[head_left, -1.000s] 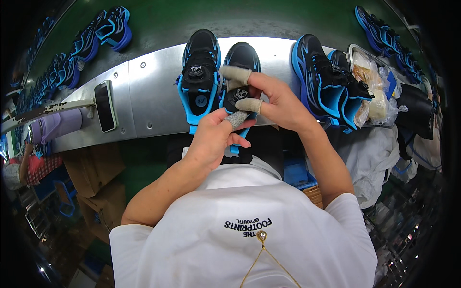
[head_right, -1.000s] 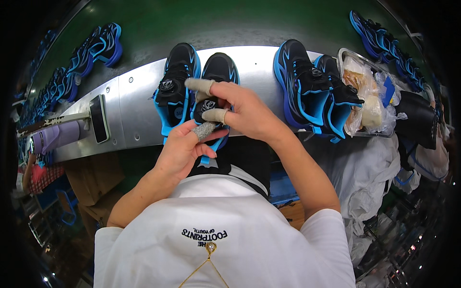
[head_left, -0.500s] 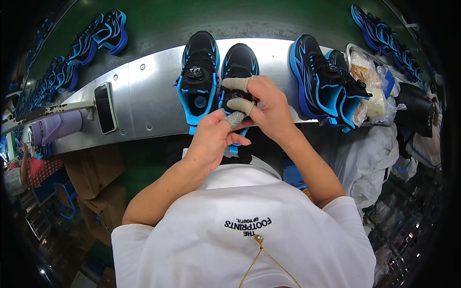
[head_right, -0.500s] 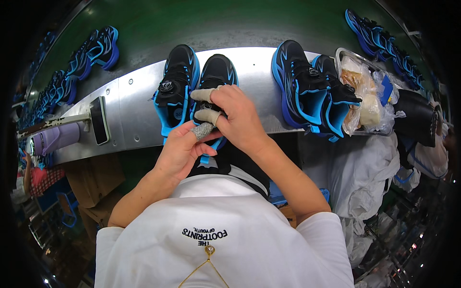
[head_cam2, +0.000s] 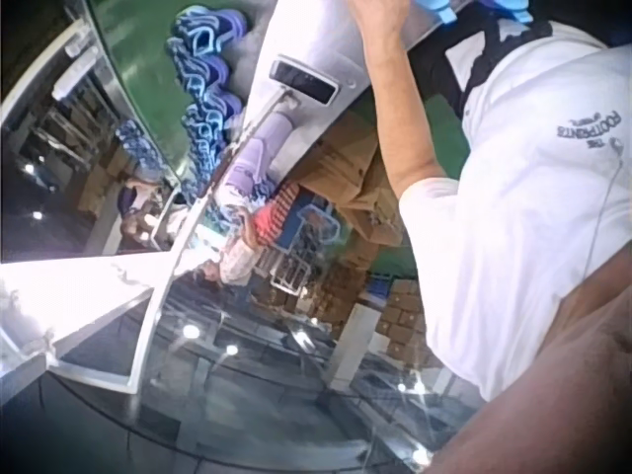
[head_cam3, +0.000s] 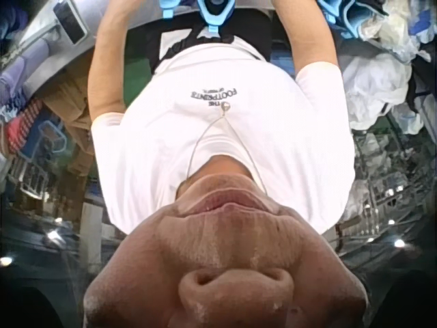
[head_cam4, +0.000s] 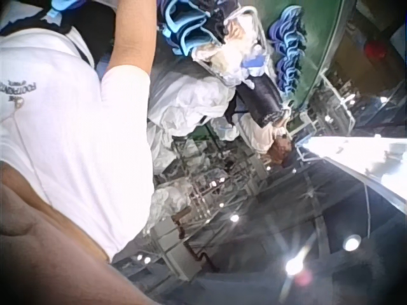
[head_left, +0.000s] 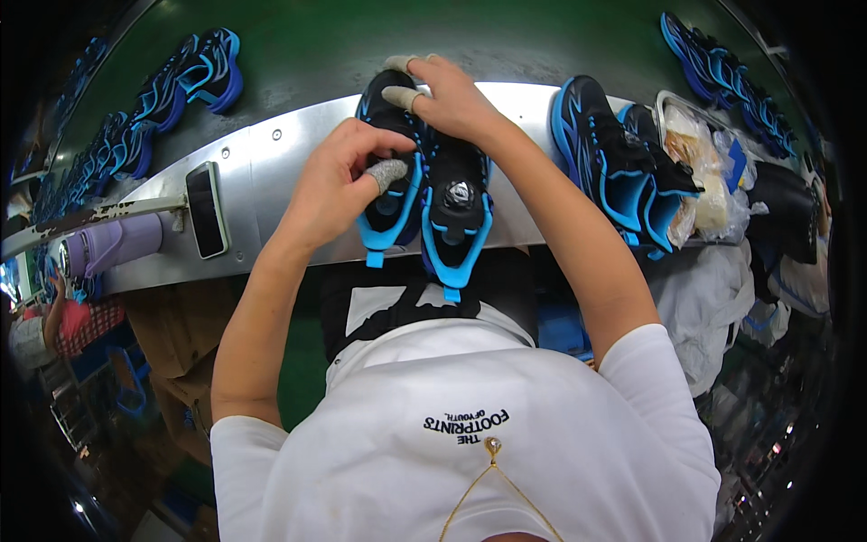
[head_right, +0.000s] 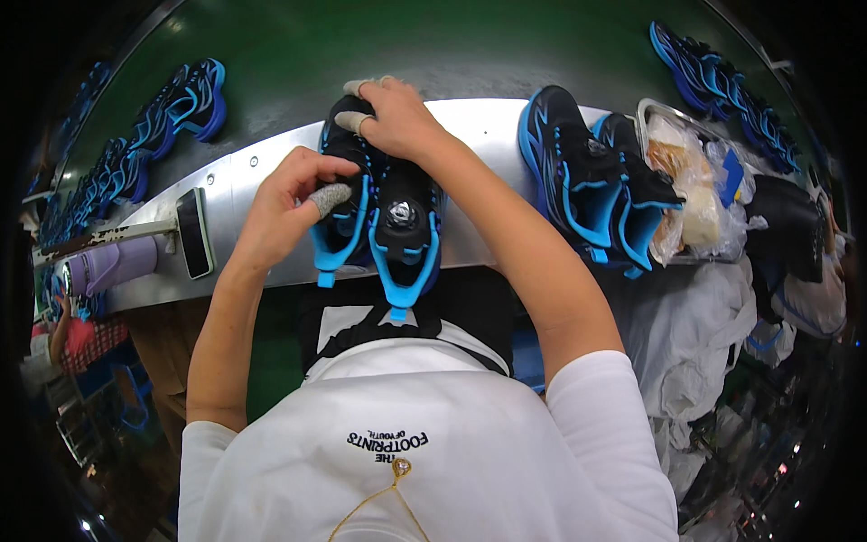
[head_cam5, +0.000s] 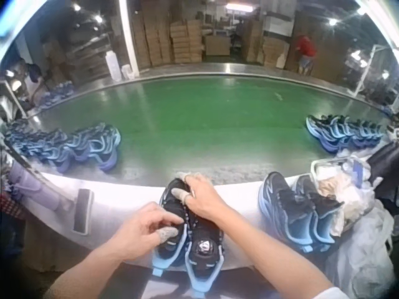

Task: The person cleans and rubs the closure dials and tongues of sneakers by hand, then pushes the finished pairs onto the conveyor belt.

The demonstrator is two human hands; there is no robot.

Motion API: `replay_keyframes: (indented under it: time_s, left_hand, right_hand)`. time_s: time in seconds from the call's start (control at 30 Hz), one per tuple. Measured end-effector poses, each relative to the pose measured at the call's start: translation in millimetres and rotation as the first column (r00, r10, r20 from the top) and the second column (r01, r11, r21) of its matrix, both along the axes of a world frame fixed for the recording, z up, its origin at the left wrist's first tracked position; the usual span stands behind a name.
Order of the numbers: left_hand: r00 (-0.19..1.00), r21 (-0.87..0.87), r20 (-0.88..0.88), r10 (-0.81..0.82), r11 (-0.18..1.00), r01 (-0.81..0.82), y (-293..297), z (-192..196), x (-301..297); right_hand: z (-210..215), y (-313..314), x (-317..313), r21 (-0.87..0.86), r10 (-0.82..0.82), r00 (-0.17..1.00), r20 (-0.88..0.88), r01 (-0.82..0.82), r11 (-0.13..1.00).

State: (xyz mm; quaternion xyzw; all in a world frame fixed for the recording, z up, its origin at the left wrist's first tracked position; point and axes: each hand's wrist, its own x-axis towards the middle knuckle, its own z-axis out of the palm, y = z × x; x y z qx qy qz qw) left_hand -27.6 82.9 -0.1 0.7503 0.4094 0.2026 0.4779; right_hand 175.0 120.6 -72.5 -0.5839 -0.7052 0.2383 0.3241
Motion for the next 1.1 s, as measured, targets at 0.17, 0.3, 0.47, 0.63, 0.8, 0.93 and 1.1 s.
replay_keyframes:
  time_s: [0.17,0.3,0.47,0.63,0.8,0.93,1.1]
  left_hand:
    - [0.988,0.114,-0.12,0.099,0.99,-0.086,-3,-1,6]
    - [0.988,-0.24,0.111,-0.109,0.962,0.133,8,3,-6]
    - [1.0,-0.077,-0.019,-0.002,0.997,0.001,9,-6,-5]
    - [0.994,-0.109,0.088,-0.067,0.991,0.076,9,3,-1]
    - [0.996,-0.106,0.069,-0.05,0.993,0.057,7,0,-5]
    - [0.999,0.018,-0.028,-0.046,0.999,0.047,6,-1,-3]
    - [0.998,0.025,-0.052,0.026,0.999,-0.025,7,-4,-7]
  right_hand:
    - [-8,24,-21,-0.106,0.024,0.996,0.091,-0.014,0.994]
    - [-17,31,-29,-0.12,0.083,0.992,0.096,-0.071,0.99]
    - [-24,36,-31,-0.101,0.08,0.996,0.037,-0.075,0.992]
    - [-24,39,-29,-0.13,0.109,0.994,0.025,-0.105,0.986]
    - [-17,35,-32,-0.154,0.092,0.995,0.025,-0.087,0.984]
    - [-21,37,-29,-0.131,0.072,0.997,0.02,-0.069,0.989]
    - [-17,36,-29,-0.173,0.086,0.996,0.008,-0.084,0.981]
